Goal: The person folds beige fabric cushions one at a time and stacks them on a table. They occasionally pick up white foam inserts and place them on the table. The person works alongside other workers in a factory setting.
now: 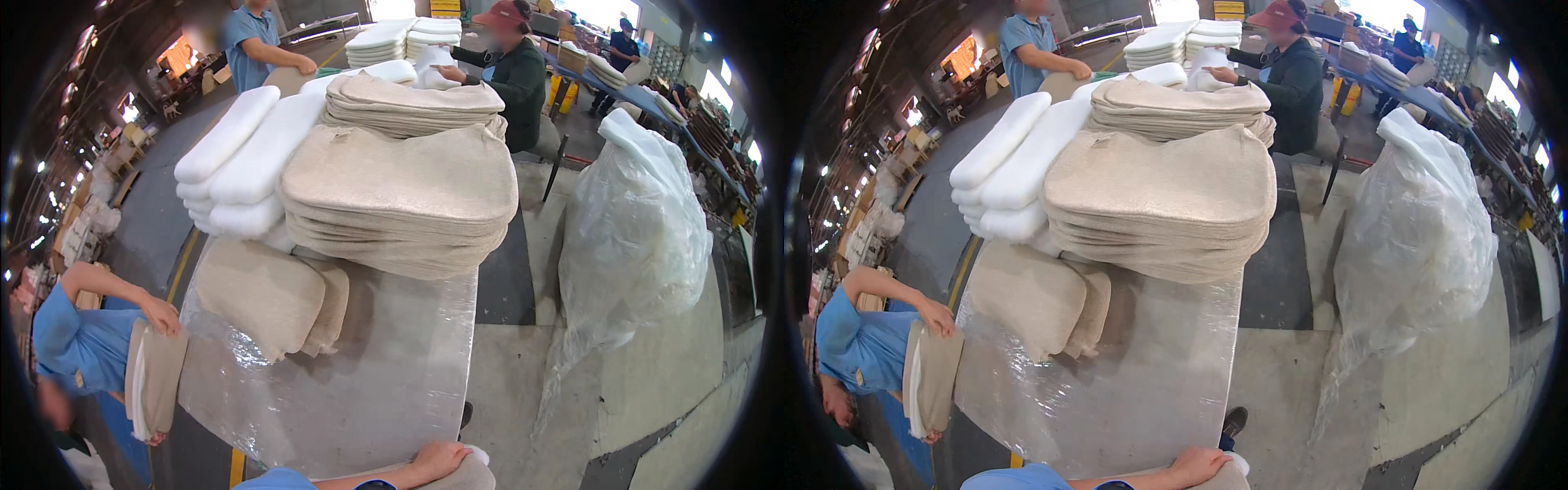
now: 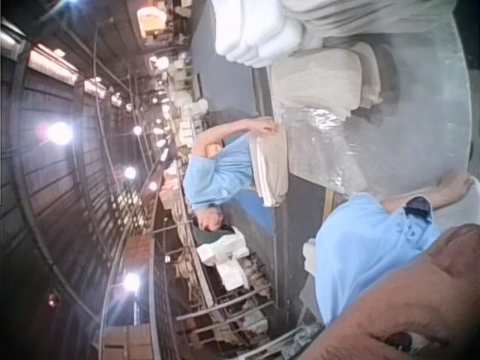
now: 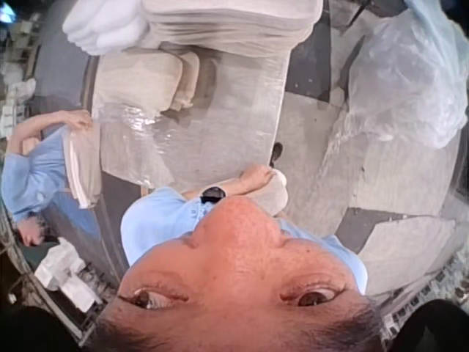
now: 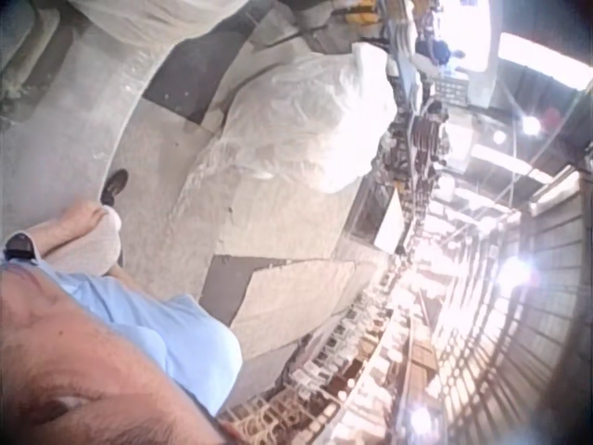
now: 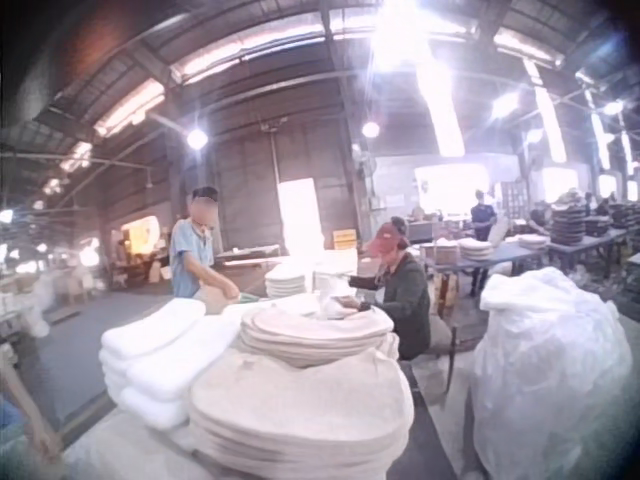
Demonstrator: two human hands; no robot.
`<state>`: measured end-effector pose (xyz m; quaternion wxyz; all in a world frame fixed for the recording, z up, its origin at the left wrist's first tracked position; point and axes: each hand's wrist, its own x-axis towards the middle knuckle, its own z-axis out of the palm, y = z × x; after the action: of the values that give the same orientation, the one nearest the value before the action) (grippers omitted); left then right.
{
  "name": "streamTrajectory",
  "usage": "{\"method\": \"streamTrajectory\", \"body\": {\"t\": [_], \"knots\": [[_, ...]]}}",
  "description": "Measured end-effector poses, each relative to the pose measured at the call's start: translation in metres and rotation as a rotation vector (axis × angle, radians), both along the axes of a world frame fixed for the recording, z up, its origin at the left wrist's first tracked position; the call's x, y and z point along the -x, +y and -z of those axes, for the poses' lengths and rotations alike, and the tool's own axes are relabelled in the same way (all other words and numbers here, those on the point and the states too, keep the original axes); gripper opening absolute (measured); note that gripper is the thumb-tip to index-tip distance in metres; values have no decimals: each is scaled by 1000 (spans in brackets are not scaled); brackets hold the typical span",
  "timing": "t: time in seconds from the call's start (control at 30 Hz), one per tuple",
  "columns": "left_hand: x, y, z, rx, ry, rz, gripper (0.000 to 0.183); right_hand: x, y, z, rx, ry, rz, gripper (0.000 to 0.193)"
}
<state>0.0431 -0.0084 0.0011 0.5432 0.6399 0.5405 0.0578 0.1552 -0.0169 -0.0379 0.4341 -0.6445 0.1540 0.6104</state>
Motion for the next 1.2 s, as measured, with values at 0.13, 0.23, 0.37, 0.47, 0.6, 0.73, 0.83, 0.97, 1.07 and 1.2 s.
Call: {"method": "streamTrajectory", "body": {"t": [0.13,0.23,0.37,0.47,0.6,0.73,0.83,0.97,1.07,1.2], "knots": [[-1,1,7,44,21,33,53,-5,-2,3,-12,0,-11,68],[-2,7,12,58,26,36,53,-6,-3,7,-29,2,-8,69],[1,11,14,84,34,70,54,-8,-3,12,-36,-2,-8,70],[-3,7,15,92,62,59,54,-8,-5,14,-19,-4,-13,71],[-5,6,17,93,106,107,53,-9,-5,16,-11,2,-9,72],[-5,11,14,199,120,110,51,-10,-4,19,-5,5,-6,73],[-4,14,12,223,111,121,51,-9,-1,20,-5,13,-6,73],[8,25,15,427,-130,100,48,-8,4,20,-6,25,-8,74],[19,32,18,677,-346,81,44,-9,3,19,-11,30,-10,75],[23,25,12,645,-370,112,37,-8,2,20,-16,38,-9,76]]}}
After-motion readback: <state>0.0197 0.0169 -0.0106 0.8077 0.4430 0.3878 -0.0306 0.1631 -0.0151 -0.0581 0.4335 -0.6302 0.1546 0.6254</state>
